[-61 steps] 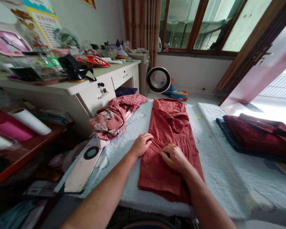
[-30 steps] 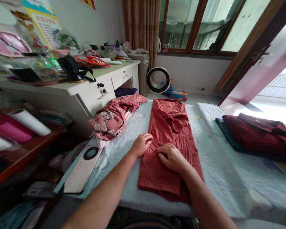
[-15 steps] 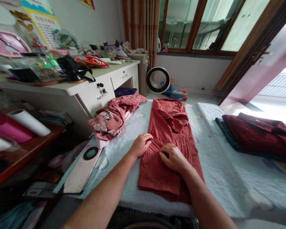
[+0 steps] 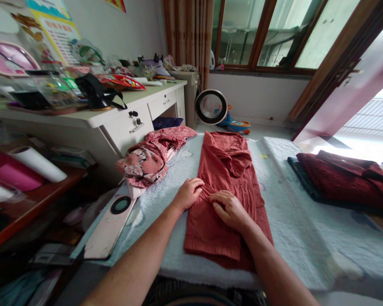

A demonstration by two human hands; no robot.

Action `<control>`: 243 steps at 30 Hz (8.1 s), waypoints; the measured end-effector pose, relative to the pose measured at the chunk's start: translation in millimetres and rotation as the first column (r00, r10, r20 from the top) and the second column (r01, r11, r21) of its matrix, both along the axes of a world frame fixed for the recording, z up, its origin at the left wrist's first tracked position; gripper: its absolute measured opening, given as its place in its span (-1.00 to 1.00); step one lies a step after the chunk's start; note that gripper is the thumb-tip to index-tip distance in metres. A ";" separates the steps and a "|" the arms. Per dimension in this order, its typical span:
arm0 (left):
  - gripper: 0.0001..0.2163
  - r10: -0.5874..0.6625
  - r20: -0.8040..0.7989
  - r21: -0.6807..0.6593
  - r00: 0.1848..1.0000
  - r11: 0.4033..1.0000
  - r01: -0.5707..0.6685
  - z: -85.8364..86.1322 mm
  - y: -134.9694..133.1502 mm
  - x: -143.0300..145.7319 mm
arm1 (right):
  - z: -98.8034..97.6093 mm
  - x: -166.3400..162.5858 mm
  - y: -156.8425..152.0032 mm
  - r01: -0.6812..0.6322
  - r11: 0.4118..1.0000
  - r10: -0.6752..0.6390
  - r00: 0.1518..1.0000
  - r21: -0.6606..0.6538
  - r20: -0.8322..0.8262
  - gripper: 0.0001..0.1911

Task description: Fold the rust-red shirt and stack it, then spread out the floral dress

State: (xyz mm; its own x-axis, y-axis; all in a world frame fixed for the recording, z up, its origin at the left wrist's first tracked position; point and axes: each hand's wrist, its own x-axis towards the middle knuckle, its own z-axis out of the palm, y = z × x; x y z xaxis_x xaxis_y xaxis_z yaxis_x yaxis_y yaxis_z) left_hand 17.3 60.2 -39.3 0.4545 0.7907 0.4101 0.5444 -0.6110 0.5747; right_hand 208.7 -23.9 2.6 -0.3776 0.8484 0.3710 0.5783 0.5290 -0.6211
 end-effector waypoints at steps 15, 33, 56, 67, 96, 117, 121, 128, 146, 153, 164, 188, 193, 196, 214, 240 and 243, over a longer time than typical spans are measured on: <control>-0.78 0.001 0.005 -0.009 1.000 1.000 -0.001 0.9 -0.9 -0.1 | -0.4 -2.5 0.9 -0.003 0.999 0.009 0.992 -0.044 0.124 -0.78; -0.78 0.006 0.021 -0.021 1.000 1.000 -0.006 2.7 -1.8 0.3 | 2.2 2.8 1.1 0.062 0.998 -0.066 0.983 0.029 0.169 -0.77; -0.79 0.008 0.016 -0.017 1.000 1.000 -0.007 2.8 -1.5 0.4 | 0.3 -0.1 -0.9 -0.017 1.000 0.017 0.995 -0.005 0.096 -0.73; -0.78 0.007 0.029 -0.020 1.000 1.000 -0.006 3.8 -2.5 0.7 | -3.4 -0.3 -0.3 -0.026 1.000 0.028 0.987 -0.014 0.160 -0.70; -0.79 0.008 0.014 -0.033 1.000 0.999 -0.007 2.3 -1.3 0.0 | -2.5 4.1 1.5 0.059 0.997 -0.063 0.990 0.040 0.128 -0.77; -0.78 0.007 0.019 -0.025 1.000 1.000 -0.007 0.2 -0.2 0.1 | -0.8 4.0 -0.6 0.036 0.999 -0.037 0.999 0.038 0.018 -0.81; -0.77 0.011 0.018 -0.028 1.000 1.000 -0.010 1.6 -1.1 0.3 | -1.7 2.2 1.1 -0.023 1.000 0.023 0.998 0.008 0.054 -0.76; -0.78 0.015 0.021 -0.026 1.000 1.000 -0.015 1.9 -1.2 0.7 | -4.4 1.5 1.7 -0.023 1.000 0.023 0.998 0.000 0.060 -0.75; -0.78 0.010 0.024 -0.026 1.000 1.000 -0.009 2.2 -1.5 0.5 | 0.6 3.7 3.4 0.015 1.000 -0.017 0.994 0.017 0.106 -0.76; -0.78 0.006 0.014 -0.025 1.000 1.000 -0.006 0.7 -1.0 -0.3 | 0.3 7.2 3.8 0.020 1.000 -0.022 0.994 0.017 0.105 -0.75; -0.78 0.012 0.027 -0.033 1.000 0.999 -0.011 2.1 -1.6 0.0 | 0.9 7.4 4.0 0.015 1.000 -0.017 0.995 0.020 0.093 -0.71; -0.79 0.014 0.032 -0.034 0.999 0.999 -0.013 4.7 -2.7 1.2 | -4.7 2.0 0.8 0.012 1.000 -0.012 0.996 -0.007 0.085 -0.72; -0.79 0.014 0.029 -0.032 0.999 0.999 -0.013 4.2 -3.0 0.9 | -3.2 2.1 0.8 0.005 1.000 -0.006 0.992 0.007 0.128 -0.74; -0.78 0.017 0.030 -0.028 0.999 0.999 -0.016 3.5 -3.0 0.9 | -1.0 3.5 0.7 0.025 0.999 -0.027 0.991 0.023 0.135 -0.79; -0.80 0.015 0.020 -0.026 1.000 1.000 -0.014 -0.4 -1.2 0.9 | 2.0 14.3 1.7 0.065 0.998 -0.065 0.987 0.008 0.145 -0.67; -0.61 0.140 -0.152 0.091 0.978 0.988 -0.127 -3.5 -2.6 2.6 | -11.3 5.9 3.0 0.151 0.989 -0.145 0.938 0.006 0.315 -0.64; -0.57 0.158 -0.217 0.092 0.963 0.986 -0.141 -1.9 -4.8 4.4 | -14.3 5.4 3.1 0.204 0.979 -0.192 0.911 0.006 0.366 -0.60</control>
State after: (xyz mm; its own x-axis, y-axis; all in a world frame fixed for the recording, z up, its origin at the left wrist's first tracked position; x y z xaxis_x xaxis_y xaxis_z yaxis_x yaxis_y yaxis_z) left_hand 21.7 55.4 -41.2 0.4204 0.8273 0.3727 0.7419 -0.5499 0.3837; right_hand 214.1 -20.8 -11.8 -0.3038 0.9289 0.2118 0.8578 0.3634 -0.3635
